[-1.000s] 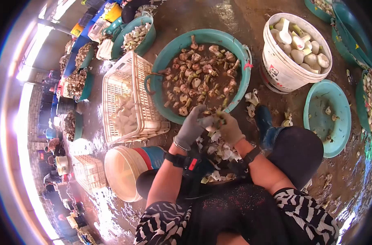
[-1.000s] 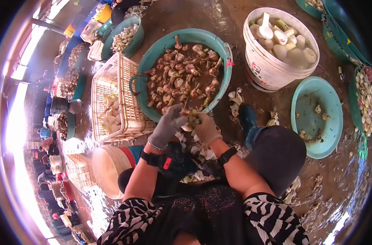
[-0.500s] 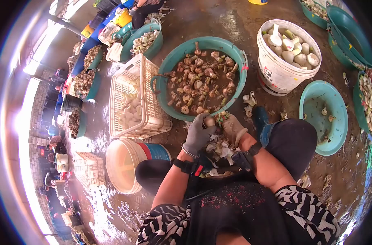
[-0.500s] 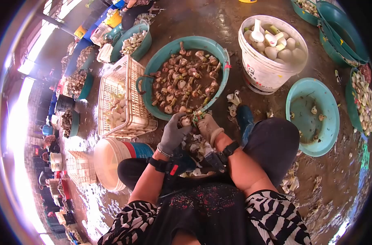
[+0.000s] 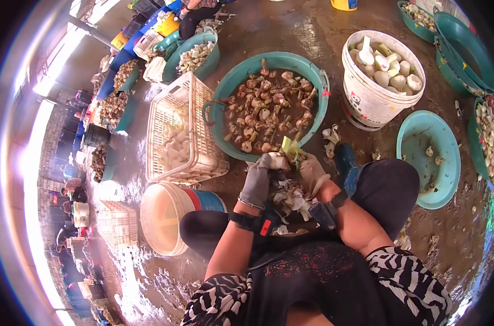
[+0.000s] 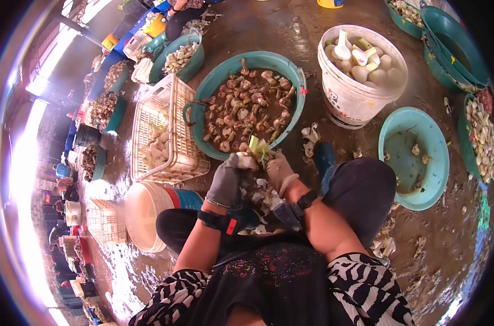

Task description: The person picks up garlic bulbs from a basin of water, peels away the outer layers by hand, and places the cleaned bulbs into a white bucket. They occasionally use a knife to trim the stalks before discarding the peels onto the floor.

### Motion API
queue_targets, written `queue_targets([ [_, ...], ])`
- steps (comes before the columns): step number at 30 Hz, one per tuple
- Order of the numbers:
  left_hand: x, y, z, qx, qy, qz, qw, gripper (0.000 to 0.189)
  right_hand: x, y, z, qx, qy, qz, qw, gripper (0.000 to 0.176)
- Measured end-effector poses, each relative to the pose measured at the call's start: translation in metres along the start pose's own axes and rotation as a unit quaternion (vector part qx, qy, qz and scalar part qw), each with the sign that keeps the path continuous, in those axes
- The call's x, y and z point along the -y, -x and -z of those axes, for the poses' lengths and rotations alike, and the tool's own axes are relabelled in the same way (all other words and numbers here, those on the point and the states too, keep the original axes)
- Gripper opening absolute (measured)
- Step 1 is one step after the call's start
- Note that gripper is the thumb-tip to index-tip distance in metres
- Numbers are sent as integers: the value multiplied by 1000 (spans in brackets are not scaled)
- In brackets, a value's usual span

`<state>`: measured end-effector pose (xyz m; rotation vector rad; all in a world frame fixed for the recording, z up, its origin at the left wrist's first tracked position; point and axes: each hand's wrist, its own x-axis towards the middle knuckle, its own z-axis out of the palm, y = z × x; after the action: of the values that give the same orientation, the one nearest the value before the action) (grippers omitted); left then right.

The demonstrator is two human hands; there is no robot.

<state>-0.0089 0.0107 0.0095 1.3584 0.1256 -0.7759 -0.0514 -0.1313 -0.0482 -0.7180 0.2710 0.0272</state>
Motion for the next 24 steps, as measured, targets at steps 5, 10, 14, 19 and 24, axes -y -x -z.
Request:
queue_targets([
  [5, 10, -15, -10, -67, -44, -175, 981, 18, -3, 3, 2, 36, -16, -41, 998, 21],
  [10, 8, -6, -12, 5, -89, -115, 989, 21, -10, 6, 10, 62, 127, -17, 990, 17],
  [14, 13, -20, 9, 56, -49, -205, 976, 20, -35, -22, 48, -11, 353, -8, 936, 16],
  [19, -16, -24, 6, 44, 226, -102, 968, 35, -50, 8, 27, 28, 740, 10, 672, 25],
  [24, -21, -59, 58, 27, 251, -80, 964, 42, -27, -6, 22, 1, 737, -70, 673, 33],
])
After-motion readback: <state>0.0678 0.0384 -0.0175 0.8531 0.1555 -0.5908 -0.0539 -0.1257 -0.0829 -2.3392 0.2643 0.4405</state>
